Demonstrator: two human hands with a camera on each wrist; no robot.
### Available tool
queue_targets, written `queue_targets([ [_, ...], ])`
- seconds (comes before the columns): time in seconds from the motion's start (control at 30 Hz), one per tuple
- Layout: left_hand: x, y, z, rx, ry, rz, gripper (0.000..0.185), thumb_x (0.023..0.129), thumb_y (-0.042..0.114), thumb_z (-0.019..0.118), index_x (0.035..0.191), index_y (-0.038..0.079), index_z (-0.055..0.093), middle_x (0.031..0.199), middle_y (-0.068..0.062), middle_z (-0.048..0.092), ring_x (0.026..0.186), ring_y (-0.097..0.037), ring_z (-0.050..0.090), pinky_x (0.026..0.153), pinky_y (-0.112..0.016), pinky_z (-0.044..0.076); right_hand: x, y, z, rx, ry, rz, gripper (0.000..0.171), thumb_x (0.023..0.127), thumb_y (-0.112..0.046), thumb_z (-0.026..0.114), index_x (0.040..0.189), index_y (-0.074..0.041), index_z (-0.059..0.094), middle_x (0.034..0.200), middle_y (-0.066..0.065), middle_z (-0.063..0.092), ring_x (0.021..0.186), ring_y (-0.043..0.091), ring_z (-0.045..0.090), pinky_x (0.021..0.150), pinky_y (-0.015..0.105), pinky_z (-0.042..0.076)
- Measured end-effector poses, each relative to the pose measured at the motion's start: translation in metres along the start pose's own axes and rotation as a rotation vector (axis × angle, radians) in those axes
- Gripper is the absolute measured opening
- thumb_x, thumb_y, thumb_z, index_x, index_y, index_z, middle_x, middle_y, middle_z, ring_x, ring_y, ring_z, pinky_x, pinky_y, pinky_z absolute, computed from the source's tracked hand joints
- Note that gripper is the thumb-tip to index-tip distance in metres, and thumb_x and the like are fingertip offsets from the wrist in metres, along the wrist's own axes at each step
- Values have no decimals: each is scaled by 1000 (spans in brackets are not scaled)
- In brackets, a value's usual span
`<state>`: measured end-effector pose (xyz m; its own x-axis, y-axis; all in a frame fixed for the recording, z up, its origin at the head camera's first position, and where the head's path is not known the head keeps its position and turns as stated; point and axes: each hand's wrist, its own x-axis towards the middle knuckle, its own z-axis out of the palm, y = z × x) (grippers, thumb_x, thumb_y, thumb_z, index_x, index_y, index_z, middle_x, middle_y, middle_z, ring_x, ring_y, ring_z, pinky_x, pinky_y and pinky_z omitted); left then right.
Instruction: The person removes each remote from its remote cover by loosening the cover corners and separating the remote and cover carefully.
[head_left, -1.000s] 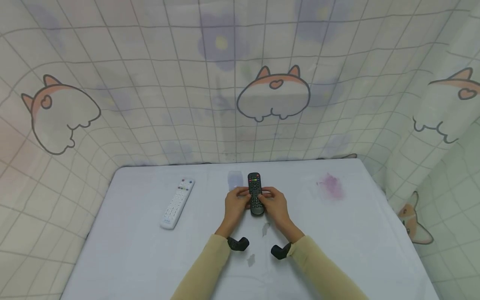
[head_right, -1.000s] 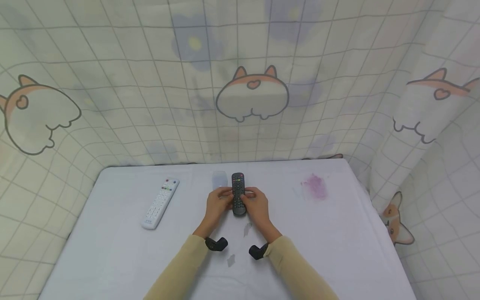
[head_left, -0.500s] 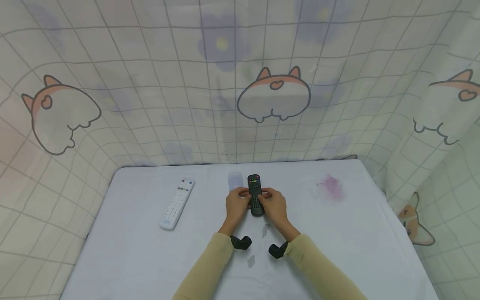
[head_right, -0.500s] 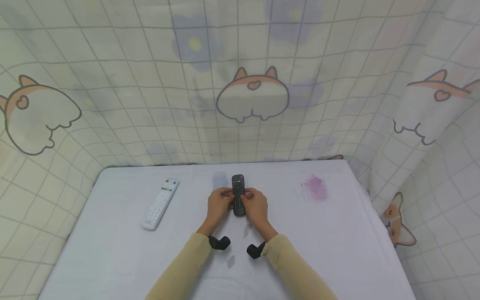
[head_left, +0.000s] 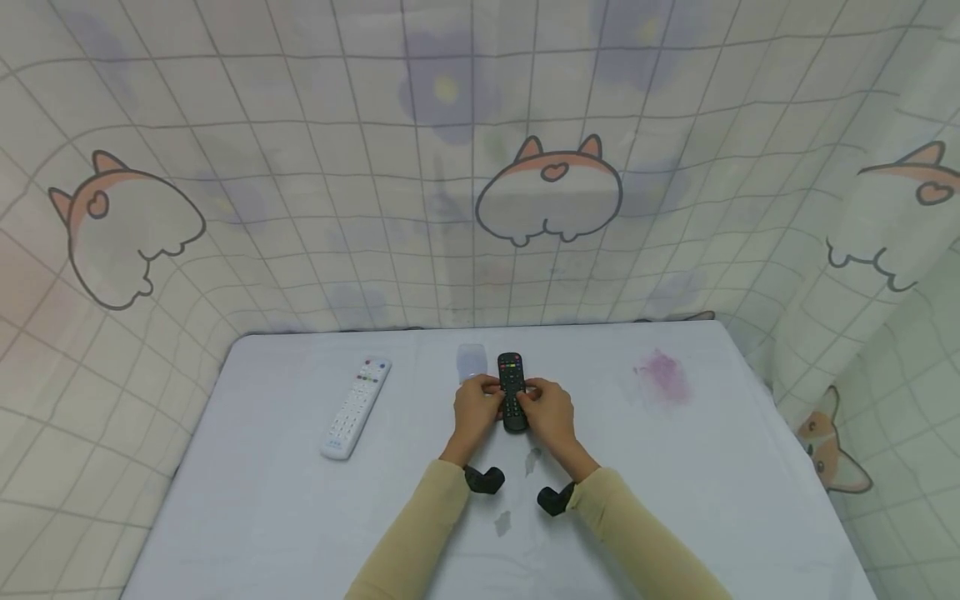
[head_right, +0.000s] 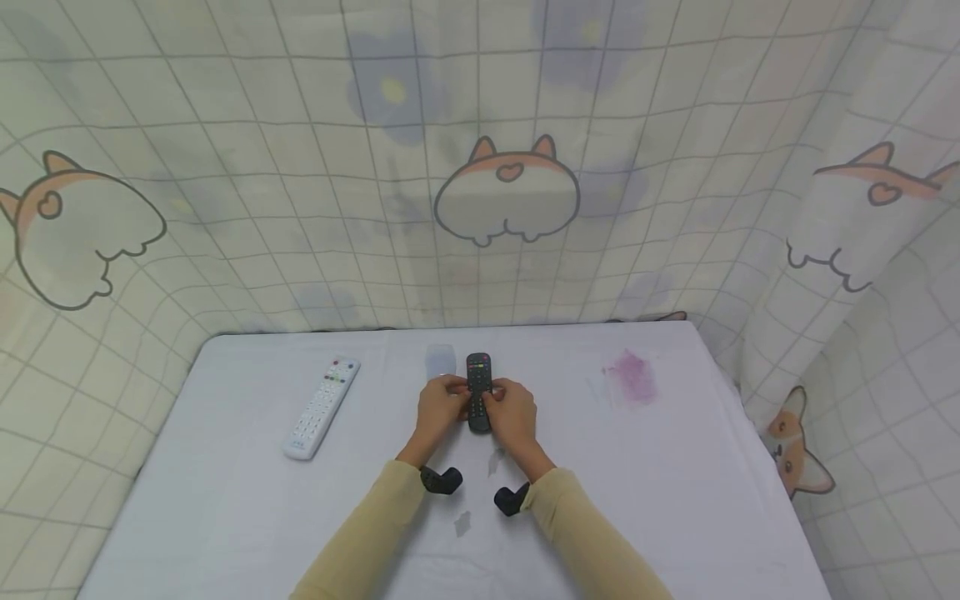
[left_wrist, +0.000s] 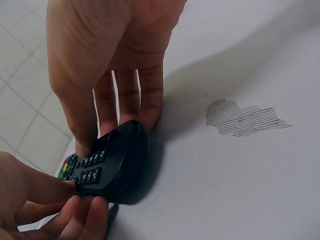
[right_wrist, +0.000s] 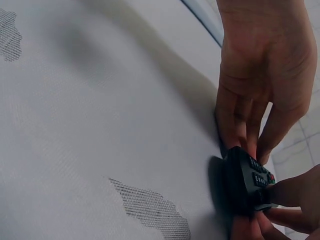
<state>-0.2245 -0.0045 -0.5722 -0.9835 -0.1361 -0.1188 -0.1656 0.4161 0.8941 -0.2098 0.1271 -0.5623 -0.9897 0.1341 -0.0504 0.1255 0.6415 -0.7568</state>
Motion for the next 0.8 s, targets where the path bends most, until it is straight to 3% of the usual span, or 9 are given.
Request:
queue_targets([
  [0.27, 0, -1, -5, -26, -25, -29, 24, 92, 1, 67, 116, -2, 72, 99, -17, 78, 60, -10, 65, 52, -20, 54, 1, 1, -2, 1, -14, 24, 30, 98, -19, 71, 123, -1, 72, 93, 14, 75, 74, 18, 63, 60, 24, 43],
  [0.4, -1, -2, -11, 42, -23, 3, 24, 91, 4, 67, 114, 1, 73, 95, -14, 79, 58, -9, 63, 54, -22, 51, 2, 1, -4, 4, 20, 16, 26, 97, -17, 71, 118, -1, 73, 93, 14, 77, 76, 21, 68, 61, 27, 47],
  [0.6, -7, -5, -29, 103, 37, 70, 23, 93, 9, 68, 116, 8, 73, 98, -8, 78, 83, -20, 71, 72, -33, 53, 3, -4, -9, 32, 51, 15, 24, 97, -19, 71, 115, -4, 75, 97, 15, 77, 82, 24, 70, 65, 29, 49],
  [0.7, -10, -8, -40, 114, 84, 102, 24, 95, 10, 67, 119, 8, 72, 101, -8, 78, 92, -25, 72, 76, -38, 54, 4, -8, -10, 82, 21, 0, 25, 98, -19, 70, 118, -4, 74, 102, 16, 77, 83, 24, 70, 65, 29, 50],
  [0.8, -13, -10, -54, 132, 129, 125, 25, 97, 9, 67, 121, 8, 71, 104, -8, 78, 90, -25, 74, 75, -38, 55, 4, -14, -9, 160, -38, -25, 29, 99, -17, 69, 123, -1, 71, 106, 18, 75, 83, 23, 73, 65, 28, 56],
])
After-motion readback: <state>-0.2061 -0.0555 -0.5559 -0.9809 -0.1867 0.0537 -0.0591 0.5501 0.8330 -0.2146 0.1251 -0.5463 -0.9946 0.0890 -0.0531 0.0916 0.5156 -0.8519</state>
